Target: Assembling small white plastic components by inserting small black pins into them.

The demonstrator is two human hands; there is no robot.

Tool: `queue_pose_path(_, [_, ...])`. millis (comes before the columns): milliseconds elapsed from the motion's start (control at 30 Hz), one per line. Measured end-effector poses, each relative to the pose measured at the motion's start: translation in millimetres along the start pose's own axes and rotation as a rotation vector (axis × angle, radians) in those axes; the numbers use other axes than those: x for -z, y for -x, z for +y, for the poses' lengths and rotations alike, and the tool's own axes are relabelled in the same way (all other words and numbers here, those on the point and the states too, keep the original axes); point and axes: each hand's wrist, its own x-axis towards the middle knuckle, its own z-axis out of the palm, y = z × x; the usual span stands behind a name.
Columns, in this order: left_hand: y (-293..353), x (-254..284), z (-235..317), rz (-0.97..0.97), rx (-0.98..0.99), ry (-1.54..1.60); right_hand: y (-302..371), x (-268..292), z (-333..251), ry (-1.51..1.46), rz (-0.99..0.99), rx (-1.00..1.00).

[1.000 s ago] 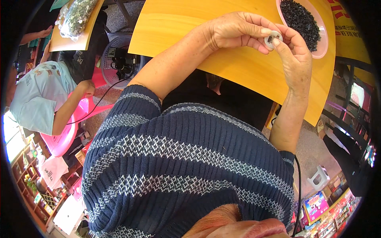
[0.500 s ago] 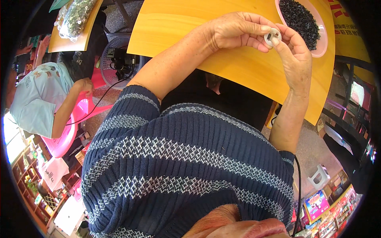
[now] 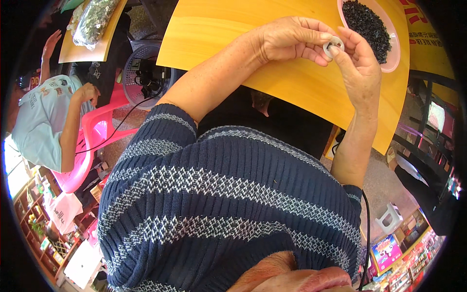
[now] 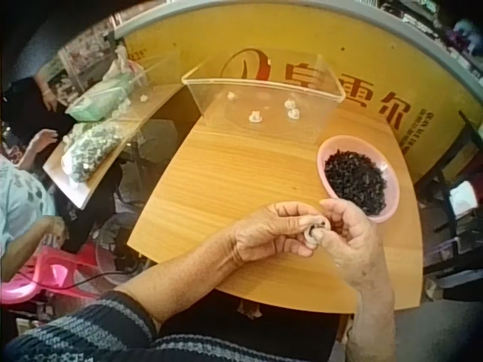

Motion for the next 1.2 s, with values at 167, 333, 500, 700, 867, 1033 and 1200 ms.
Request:
queue_pose_path(167, [0, 0, 1, -0.006, 0.032, -0.034, 1, 3, -15, 0.768, -0.014, 0.346])
queue_pose_path(333, [-1, -1, 1, 0.016, 0.033, -0.072, -2, 4, -10, 0.764, 0.01, 0.469])
queue_pose_path(500, [-1, -1, 2, 0.003, 0.043, -0.051, -2, 4, -10, 0.717, 0.016, 0.431])
queue_pose_path(700, [-4, -1, 2, 0.018, 0.004, -0.022, -2, -2, -9, 0.575, 0.081, 0.272])
queue_pose_path(867, [-4, -1, 3, 0.046, -0.038, -0.032, 2, -5, -2, 0.631, 0.107, 0.458])
queue_pose_path(1033, [-4, -3, 3, 0.051, -0.036, -0.045, 1, -6, -6, 0.615, 0.107, 0.41])
queue_pose_path(1200, [-4, -6, 0, 0.091, -0.056, -0.053, 3, -9, -7, 0.63, 0.079, 0.348])
